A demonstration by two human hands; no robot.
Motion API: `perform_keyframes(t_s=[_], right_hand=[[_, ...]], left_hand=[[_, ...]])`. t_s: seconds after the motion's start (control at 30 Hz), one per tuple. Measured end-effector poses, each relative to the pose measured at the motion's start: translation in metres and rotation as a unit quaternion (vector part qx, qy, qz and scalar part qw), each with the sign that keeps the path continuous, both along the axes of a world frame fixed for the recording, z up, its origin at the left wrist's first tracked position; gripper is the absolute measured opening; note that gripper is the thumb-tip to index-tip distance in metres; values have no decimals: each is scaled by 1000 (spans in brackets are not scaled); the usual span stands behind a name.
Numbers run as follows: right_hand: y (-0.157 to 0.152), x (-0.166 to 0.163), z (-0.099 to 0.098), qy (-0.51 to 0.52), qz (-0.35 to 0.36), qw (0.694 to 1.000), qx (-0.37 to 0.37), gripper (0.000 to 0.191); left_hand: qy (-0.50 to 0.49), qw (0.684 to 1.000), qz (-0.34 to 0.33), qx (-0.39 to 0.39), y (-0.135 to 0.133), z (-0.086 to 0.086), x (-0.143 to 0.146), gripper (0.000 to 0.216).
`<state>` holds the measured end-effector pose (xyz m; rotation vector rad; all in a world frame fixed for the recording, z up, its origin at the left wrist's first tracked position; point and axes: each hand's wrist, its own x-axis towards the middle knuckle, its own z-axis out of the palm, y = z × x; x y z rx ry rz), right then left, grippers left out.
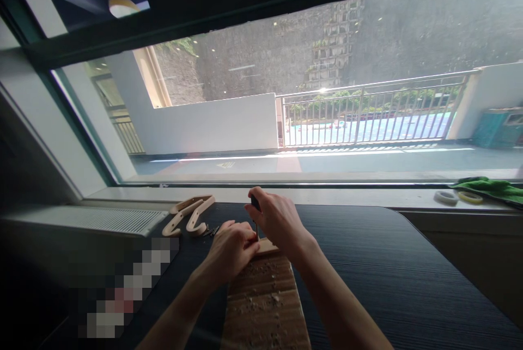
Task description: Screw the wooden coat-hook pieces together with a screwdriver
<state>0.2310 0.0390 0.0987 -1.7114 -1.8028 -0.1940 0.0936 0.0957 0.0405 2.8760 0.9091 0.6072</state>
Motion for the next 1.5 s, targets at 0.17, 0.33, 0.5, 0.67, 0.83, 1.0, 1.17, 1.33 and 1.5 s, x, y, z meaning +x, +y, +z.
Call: perform_keyframes(t_s=[0.17, 0.33, 0.5, 0.67, 0.83, 1.0, 1.17, 1.33, 1.5], right_hand=[[-4, 0, 3, -3, 18, 1000, 4, 36], [-4, -1, 2, 12, 52, 999, 0, 37], [0, -2, -1, 0, 28, 1000, 2, 32], [2, -3, -1, -15, 7, 1000, -6, 33], [-2, -2, 0, -11, 31, 999, -6, 42], [1, 0, -3, 0, 30, 1000, -8, 38], [5, 3, -7, 8, -8, 1000, -15, 37], [0, 5, 0, 6, -14, 1000, -7, 35], [-5, 3, 6, -3, -23, 1000, 5, 35]], left_hand=[[1, 1000, 1, -7, 0, 0, 0, 17], [-1, 1000, 0, 4, 0, 0, 1, 18], [4, 1000, 0, 3, -1, 1, 0, 18], [5, 1000, 2, 1, 0, 1, 0, 17], [0, 1000, -2, 6, 0, -1, 0, 17], [3, 1000, 0, 9, 0, -1, 0, 17], [7, 1000, -5, 14, 0, 1, -1, 18], [-3, 1000, -8, -10, -2, 4, -2, 18], [-10, 1000, -6, -25, -5, 7, -2, 17]])
